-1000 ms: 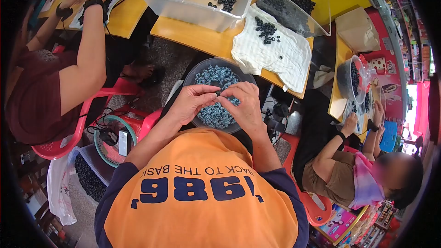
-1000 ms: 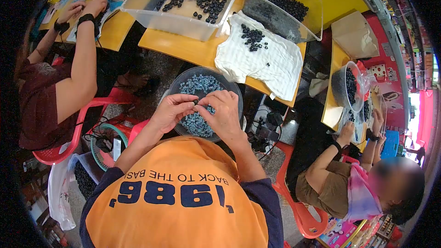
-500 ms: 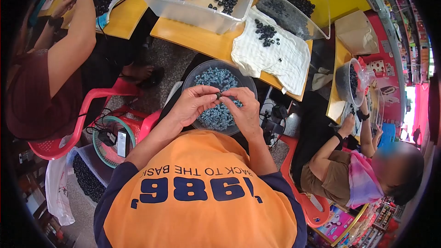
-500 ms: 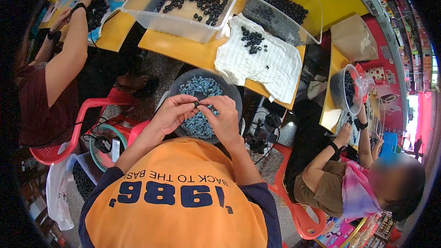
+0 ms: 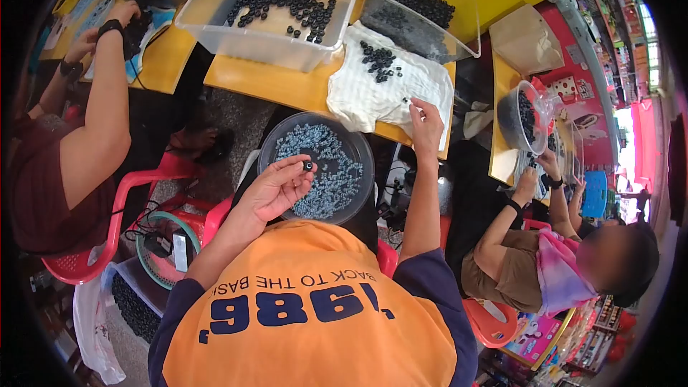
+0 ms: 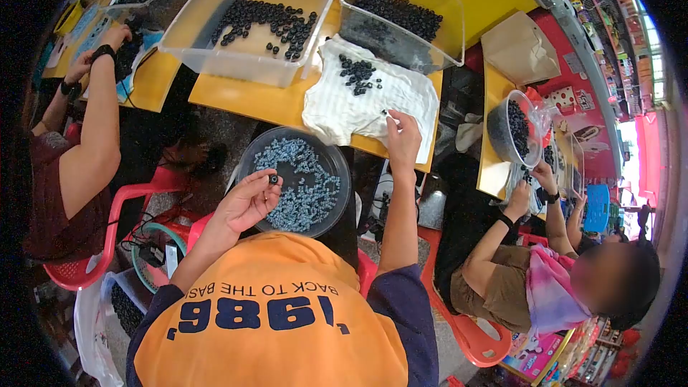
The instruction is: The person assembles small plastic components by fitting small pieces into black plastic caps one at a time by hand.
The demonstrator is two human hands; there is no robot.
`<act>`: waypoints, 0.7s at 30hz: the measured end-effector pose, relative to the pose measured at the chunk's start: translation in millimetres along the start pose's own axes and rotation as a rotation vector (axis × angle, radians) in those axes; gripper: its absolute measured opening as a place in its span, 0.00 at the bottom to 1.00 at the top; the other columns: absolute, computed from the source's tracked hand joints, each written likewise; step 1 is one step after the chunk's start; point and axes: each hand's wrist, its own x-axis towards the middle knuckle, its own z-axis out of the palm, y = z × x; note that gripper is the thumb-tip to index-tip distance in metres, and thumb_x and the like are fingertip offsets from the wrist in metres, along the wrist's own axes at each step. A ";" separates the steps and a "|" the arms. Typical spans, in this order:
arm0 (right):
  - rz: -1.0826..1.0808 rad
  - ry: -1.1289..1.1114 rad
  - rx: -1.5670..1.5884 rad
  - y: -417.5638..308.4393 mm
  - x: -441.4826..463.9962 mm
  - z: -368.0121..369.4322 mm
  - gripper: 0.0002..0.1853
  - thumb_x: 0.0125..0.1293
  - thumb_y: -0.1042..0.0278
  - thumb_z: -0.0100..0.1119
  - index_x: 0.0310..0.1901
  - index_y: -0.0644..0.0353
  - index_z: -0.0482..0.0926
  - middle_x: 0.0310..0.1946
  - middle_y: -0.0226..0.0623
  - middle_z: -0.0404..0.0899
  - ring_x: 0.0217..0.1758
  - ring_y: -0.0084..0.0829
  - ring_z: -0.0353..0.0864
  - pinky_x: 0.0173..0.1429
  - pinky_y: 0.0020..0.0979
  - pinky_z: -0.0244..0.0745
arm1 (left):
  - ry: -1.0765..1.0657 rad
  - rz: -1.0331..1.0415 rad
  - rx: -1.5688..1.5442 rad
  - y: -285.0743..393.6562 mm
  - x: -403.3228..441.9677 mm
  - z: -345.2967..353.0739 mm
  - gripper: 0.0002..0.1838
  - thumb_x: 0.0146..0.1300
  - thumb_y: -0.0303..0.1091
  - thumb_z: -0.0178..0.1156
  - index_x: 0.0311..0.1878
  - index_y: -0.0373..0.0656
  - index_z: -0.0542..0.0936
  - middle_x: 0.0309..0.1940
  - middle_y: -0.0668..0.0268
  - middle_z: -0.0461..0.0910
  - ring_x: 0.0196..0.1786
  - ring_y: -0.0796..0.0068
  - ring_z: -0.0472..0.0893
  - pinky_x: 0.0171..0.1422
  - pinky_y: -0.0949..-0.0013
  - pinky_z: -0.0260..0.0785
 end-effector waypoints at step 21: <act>0.376 -0.305 1.081 -93.7 -59.0 17.8 0.12 0.61 0.82 0.57 0.48 0.69 0.79 0.38 0.38 0.83 0.38 0.21 0.78 0.44 0.20 0.72 | -0.015 0.030 0.100 4.1 26.0 29.4 0.10 0.65 0.25 0.58 0.49 0.37 0.79 0.41 0.59 0.83 0.41 0.74 0.83 0.46 0.74 0.79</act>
